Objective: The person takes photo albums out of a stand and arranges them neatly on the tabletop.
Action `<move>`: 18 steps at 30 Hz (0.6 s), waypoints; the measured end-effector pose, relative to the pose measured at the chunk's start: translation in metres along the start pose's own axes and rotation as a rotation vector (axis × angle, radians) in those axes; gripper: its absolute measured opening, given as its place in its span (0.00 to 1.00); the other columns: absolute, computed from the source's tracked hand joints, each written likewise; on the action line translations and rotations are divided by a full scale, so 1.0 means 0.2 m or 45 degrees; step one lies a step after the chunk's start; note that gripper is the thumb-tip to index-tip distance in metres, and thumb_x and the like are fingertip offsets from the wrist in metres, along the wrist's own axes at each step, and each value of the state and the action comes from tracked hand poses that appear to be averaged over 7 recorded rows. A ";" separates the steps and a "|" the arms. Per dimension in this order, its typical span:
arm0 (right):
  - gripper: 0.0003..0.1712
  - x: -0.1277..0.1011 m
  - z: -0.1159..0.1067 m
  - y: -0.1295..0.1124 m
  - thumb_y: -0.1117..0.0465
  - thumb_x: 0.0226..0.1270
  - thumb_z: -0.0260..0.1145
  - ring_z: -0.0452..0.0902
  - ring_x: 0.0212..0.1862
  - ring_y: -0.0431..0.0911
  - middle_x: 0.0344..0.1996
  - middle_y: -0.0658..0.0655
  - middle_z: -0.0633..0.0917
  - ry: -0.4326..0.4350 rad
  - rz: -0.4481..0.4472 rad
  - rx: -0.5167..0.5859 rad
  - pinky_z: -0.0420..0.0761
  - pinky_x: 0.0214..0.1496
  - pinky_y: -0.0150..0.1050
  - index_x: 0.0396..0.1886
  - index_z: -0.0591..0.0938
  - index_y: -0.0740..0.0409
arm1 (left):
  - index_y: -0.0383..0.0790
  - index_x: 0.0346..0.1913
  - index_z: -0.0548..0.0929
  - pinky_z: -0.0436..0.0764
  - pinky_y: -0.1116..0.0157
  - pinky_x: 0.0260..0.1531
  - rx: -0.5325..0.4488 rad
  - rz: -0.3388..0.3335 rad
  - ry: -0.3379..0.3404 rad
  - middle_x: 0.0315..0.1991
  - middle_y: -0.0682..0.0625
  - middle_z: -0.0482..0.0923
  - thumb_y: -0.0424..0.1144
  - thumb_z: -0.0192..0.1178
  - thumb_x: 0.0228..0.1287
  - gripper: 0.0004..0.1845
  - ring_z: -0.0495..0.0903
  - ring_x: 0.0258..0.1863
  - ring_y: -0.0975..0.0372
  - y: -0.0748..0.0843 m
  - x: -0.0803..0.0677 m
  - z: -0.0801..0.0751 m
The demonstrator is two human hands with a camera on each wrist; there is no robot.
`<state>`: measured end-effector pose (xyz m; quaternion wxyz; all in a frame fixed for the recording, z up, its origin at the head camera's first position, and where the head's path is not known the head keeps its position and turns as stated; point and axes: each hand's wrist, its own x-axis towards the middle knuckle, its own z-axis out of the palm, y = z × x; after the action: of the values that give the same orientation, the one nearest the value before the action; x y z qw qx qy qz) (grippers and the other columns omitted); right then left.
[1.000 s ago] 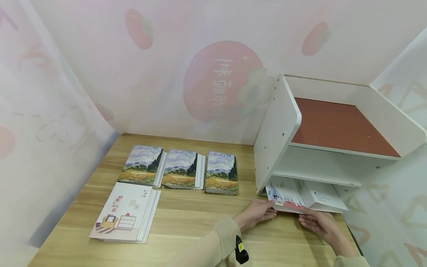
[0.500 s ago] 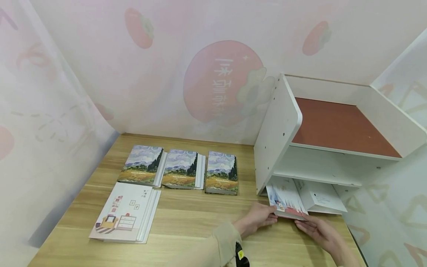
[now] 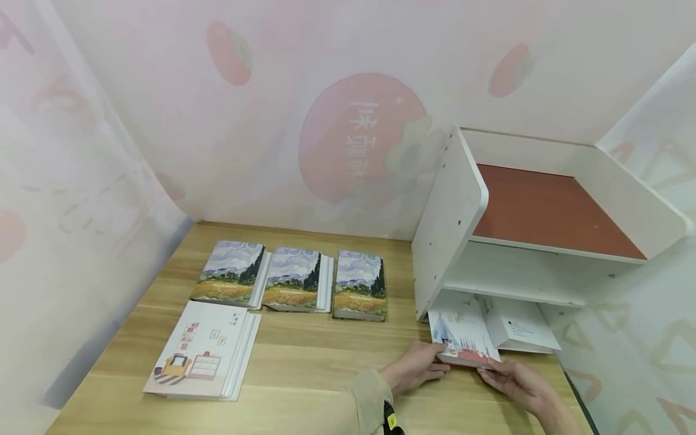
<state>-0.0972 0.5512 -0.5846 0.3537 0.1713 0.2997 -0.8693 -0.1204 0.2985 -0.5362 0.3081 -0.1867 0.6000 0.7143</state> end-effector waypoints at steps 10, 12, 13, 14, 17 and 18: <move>0.14 -0.01 -0.05 -0.02 0.73 0.78 0.47 0.76 0.57 0.55 0.50 0.68 0.78 -0.146 0.047 -0.044 0.58 0.73 0.49 0.47 0.80 0.67 | 0.28 0.44 0.80 0.85 0.55 0.41 0.149 0.101 -0.002 0.36 0.45 0.79 0.35 0.61 0.70 0.10 0.85 0.36 0.51 -0.02 -0.01 0.02; 0.15 -0.01 -0.06 -0.02 0.72 0.79 0.46 0.75 0.58 0.55 0.51 0.68 0.78 -0.192 0.056 -0.037 0.57 0.73 0.49 0.48 0.80 0.67 | 0.30 0.40 0.83 0.85 0.56 0.39 0.228 0.140 0.014 0.33 0.46 0.79 0.35 0.62 0.70 0.09 0.85 0.34 0.53 -0.01 -0.02 0.03; 0.16 -0.01 -0.07 -0.02 0.72 0.79 0.45 0.75 0.58 0.55 0.51 0.68 0.78 -0.213 0.061 -0.033 0.56 0.73 0.49 0.49 0.80 0.67 | 0.30 0.39 0.84 0.86 0.56 0.38 0.258 0.162 0.022 0.32 0.46 0.80 0.35 0.62 0.69 0.08 0.85 0.33 0.53 -0.01 -0.02 0.03; 0.16 -0.01 -0.08 -0.02 0.72 0.79 0.45 0.74 0.59 0.55 0.52 0.68 0.78 -0.232 0.067 -0.034 0.56 0.73 0.49 0.49 0.80 0.68 | 0.31 0.37 0.84 0.86 0.56 0.37 0.284 0.180 0.033 0.30 0.46 0.80 0.35 0.63 0.68 0.08 0.85 0.32 0.54 -0.01 -0.03 0.04; 0.17 -0.02 -0.10 -0.02 0.72 0.79 0.44 0.73 0.60 0.55 0.53 0.67 0.77 -0.274 0.100 -0.050 0.56 0.74 0.49 0.51 0.80 0.68 | 0.33 0.31 0.85 0.85 0.62 0.30 0.371 0.232 0.061 0.24 0.48 0.80 0.34 0.64 0.67 0.08 0.84 0.27 0.56 -0.01 -0.05 0.05; 0.18 -0.02 -0.11 -0.03 0.72 0.79 0.43 0.73 0.60 0.55 0.53 0.66 0.77 -0.286 0.112 -0.065 0.57 0.73 0.48 0.52 0.80 0.67 | 0.33 0.29 0.85 0.84 0.64 0.26 0.396 0.244 0.071 0.22 0.48 0.80 0.34 0.64 0.67 0.09 0.83 0.25 0.57 -0.01 -0.05 0.05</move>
<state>-0.0968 0.5696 -0.5971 0.4272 0.0767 0.2725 -0.8587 -0.1100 0.3067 -0.5284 0.2472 -0.0983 0.7266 0.6335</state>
